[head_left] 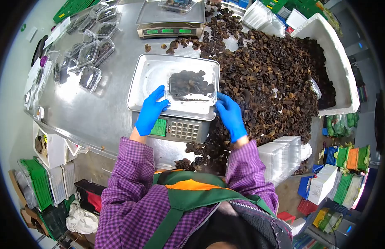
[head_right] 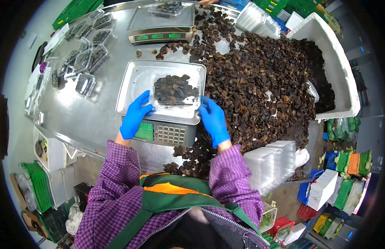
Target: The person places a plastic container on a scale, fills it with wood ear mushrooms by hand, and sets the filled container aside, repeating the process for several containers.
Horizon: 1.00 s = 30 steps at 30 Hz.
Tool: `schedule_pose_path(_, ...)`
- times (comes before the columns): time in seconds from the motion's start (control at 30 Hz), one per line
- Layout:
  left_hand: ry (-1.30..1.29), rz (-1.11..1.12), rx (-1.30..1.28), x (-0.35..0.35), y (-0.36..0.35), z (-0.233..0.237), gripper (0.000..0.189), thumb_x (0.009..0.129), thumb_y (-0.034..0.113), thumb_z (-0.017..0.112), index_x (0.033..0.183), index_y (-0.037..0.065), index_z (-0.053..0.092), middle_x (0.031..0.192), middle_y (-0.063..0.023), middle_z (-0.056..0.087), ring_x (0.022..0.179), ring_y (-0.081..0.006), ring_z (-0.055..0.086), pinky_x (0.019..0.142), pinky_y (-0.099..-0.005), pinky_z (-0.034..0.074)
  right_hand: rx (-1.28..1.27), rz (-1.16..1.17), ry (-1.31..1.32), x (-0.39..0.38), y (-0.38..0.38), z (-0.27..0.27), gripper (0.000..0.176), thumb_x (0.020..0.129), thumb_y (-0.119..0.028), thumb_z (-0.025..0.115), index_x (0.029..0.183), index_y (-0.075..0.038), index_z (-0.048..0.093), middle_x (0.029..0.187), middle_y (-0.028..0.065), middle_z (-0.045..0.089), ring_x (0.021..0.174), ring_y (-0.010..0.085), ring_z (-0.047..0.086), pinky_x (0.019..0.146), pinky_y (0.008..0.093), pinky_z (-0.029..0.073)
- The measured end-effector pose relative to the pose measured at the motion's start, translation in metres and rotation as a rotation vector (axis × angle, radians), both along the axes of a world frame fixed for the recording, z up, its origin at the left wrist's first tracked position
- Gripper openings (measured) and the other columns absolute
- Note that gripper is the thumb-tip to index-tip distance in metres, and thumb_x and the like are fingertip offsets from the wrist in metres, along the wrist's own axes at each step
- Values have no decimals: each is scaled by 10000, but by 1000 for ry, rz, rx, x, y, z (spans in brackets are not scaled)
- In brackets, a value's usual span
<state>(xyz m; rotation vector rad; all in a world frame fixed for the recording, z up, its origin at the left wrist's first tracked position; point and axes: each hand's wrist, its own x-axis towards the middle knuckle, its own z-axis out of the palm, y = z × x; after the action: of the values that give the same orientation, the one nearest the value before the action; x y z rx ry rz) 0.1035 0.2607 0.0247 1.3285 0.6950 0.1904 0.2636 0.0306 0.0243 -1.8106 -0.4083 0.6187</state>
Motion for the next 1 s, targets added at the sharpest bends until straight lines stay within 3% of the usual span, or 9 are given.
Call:
schedule_pose_path(0.1, -53, 61, 203, -25, 5, -2, 582, 853, 93, 598, 1403, 45, 415, 1270, -91, 563, 1003, -121, 574, 852, -258, 457, -175, -80, -271, -18, -57, 52, 349, 896, -132, 620, 1230, -35, 589, 1032, 95, 682, 906, 126, 627, 817, 275, 495)
schedule_pose_path(0.2, -35, 114, 179, -43, 17, 15, 504, 904, 198, 575, 1370, 44, 461, 1298, -75, 553, 1115, -147, 545, 942, -289, 416, -93, -235, -476, -19, -142, 50, 367, 887, -4, 586, 1251, -51, 579, 1209, 81, 613, 1066, 166, 591, 921, 291, 474)
schedule_pose_path(0.3, -26, 171, 89, -49, 18, 30, 480, 913, 228, 564, 1356, 60, 485, 1285, -69, 562, 1120, -156, 550, 953, -299, 410, -532, -352, -599, -40, -198, 72, 404, 882, 13, 572, 1277, -68, 564, 1220, 80, 600, 1021, 170, 589, 876, 306, 465)
schedule_pose_path(0.5, -102, 157, 106, -34, 8, 42, 453, 910, 244, 566, 1327, 72, 523, 1277, -65, 570, 1148, -172, 541, 985, -317, 396, -459, -213, -557, -66, -241, 44, 474, 871, -23, 590, 1333, -103, 520, 1256, 74, 586, 1078, 182, 562, 851, 319, 451)
schedule_pose_path(0.63, -132, 145, 155, -29, 6, 48, 452, 900, 240, 580, 1319, 74, 532, 1280, -66, 569, 1160, -179, 536, 988, -330, 397, -611, -423, -638, -79, -252, 37, 401, 842, 6, 613, 1241, -8, 568, 1154, 127, 630, 1025, 218, 598, 872, 330, 466)
schedule_pose_path(0.7, -139, 146, 158, -24, 9, 44, 454, 898, 243, 586, 1317, 73, 533, 1282, -66, 568, 1155, -177, 537, 985, -329, 400, -630, -313, -382, -79, -289, 9, 369, 819, 9, 635, 1183, 43, 583, 1100, 169, 643, 981, 223, 615, 821, 323, 482)
schedule_pose_path(0.83, -128, 127, 164, -3, 20, 18, 485, 888, 261, 613, 1323, 66, 523, 1281, -73, 567, 1133, -169, 541, 954, -322, 417, -480, -339, -175, -75, -280, 30, 246, 754, -6, 726, 954, 38, 591, 897, 62, 629, 820, 120, 563, 740, 266, 468)
schedule_pose_path(0.93, -87, 110, 216, 20, 26, -1, 529, 883, 285, 630, 1341, 56, 498, 1279, -80, 568, 1116, -164, 544, 920, -312, 429, -540, -436, -259, -72, -277, 50, 242, 721, -25, 770, 867, -1, 578, 814, 11, 582, 761, 78, 504, 690, 253, 454)
schedule_pose_path(1.0, -24, 93, 224, 35, 34, -12, 671, 813, 318, 714, 1343, -9, 462, 1302, -157, 541, 1165, -218, 528, 955, -319, 421, -611, -465, -295, -70, -269, 86, 224, 726, -45, 779, 858, -21, 600, 825, 7, 587, 752, 88, 502, 680, 258, 455)
